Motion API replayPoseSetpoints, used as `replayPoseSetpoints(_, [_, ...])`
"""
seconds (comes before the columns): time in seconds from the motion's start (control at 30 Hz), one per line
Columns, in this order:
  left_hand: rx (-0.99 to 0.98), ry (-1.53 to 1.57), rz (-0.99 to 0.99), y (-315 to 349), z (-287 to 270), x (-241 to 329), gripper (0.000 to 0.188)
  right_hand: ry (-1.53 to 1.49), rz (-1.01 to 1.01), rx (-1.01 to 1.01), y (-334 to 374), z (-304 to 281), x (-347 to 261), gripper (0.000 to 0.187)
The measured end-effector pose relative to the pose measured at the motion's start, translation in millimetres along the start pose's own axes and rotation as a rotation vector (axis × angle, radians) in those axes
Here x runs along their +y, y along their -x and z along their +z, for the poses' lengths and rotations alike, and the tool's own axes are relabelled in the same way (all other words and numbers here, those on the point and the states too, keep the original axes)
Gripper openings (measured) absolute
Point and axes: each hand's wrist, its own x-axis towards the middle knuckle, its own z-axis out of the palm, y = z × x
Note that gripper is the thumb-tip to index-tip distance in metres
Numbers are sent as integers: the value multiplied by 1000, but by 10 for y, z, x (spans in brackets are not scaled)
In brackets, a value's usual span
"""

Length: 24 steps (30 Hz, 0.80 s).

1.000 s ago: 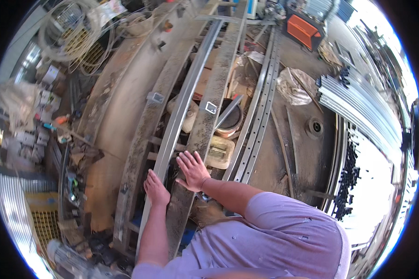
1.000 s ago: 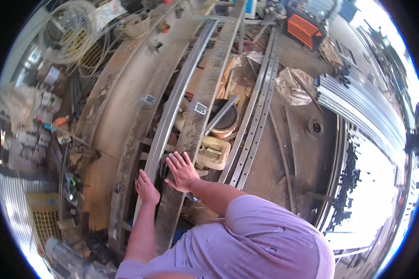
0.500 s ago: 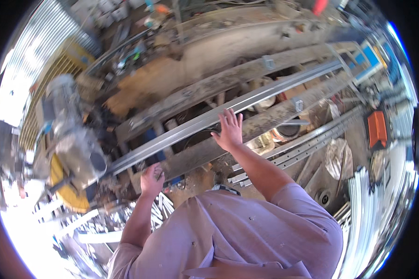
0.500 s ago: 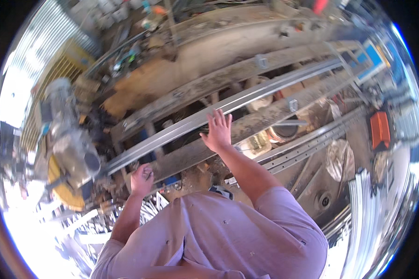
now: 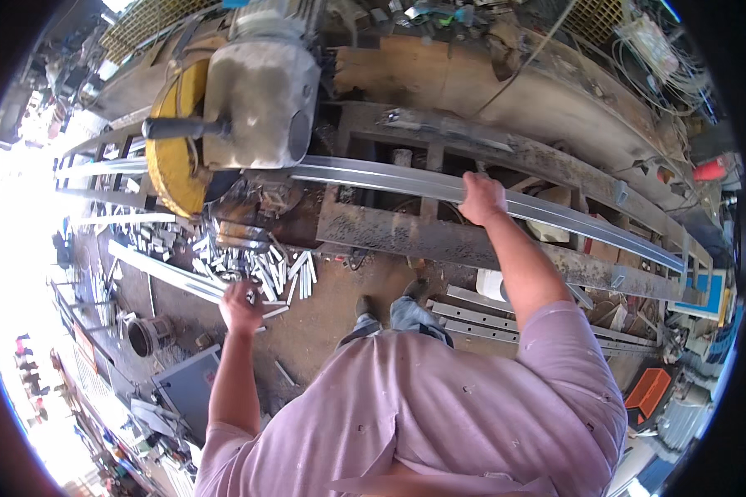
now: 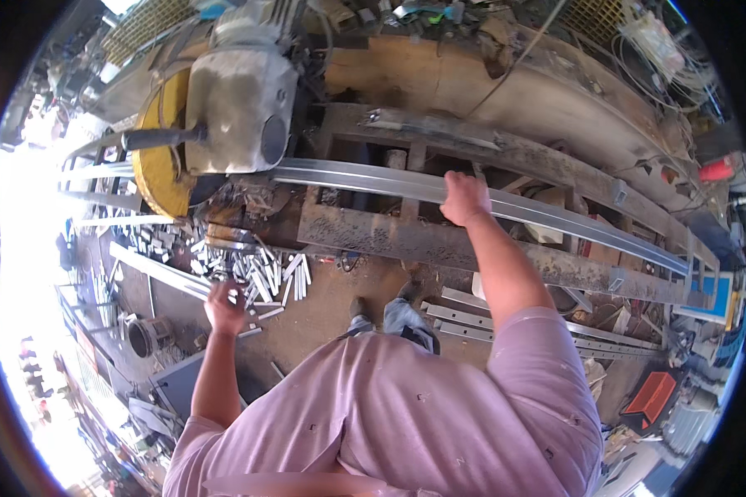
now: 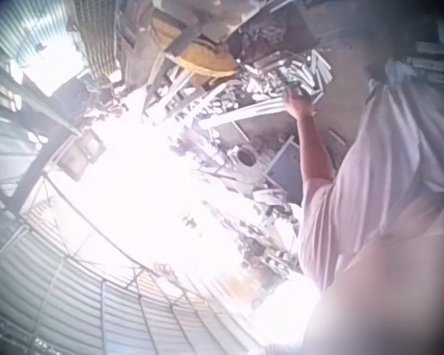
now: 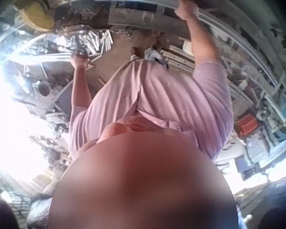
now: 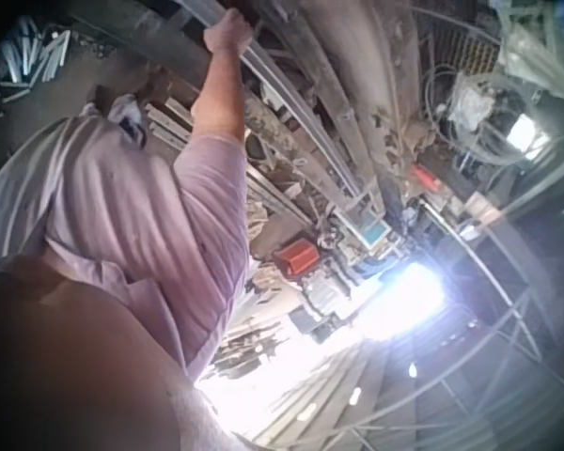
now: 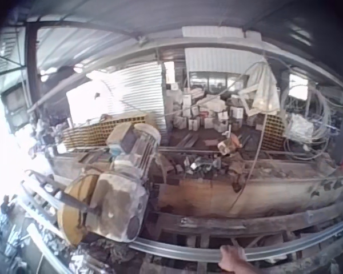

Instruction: The person repeatedly picks up long metal rods, positions them on a chop saw, and cuts them to length. After each cut, the person removes the cut piece and places it with other cut pieces on the floor.

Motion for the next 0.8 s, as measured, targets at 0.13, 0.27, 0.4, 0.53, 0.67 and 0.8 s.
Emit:
replayPoseSetpoints(0.13, [67,-291,-124,-309,-15,-612,24,44,16,-8,-60,-2,-83,46])
replayPoseSetpoints(0.27, [18,-165,-78,-254,446,-793,27,73,45,-4,-81,65,-48,51])
replayPoseSetpoints(0.4, [-415,-523,132,145,1048,-337,39,63,27,3,-74,9,-94,50])
replayPoseSetpoints(0.53, [-584,-395,130,18,855,-5,48,59,31,1,-49,27,-79,51])
replayPoseSetpoints(0.67, [-518,-334,200,-382,226,-539,33,69,20,14,-57,69,-56,52])
replayPoseSetpoints(0.8, [-613,-161,309,-548,-45,-865,32,68,6,15,-84,75,-56,48])
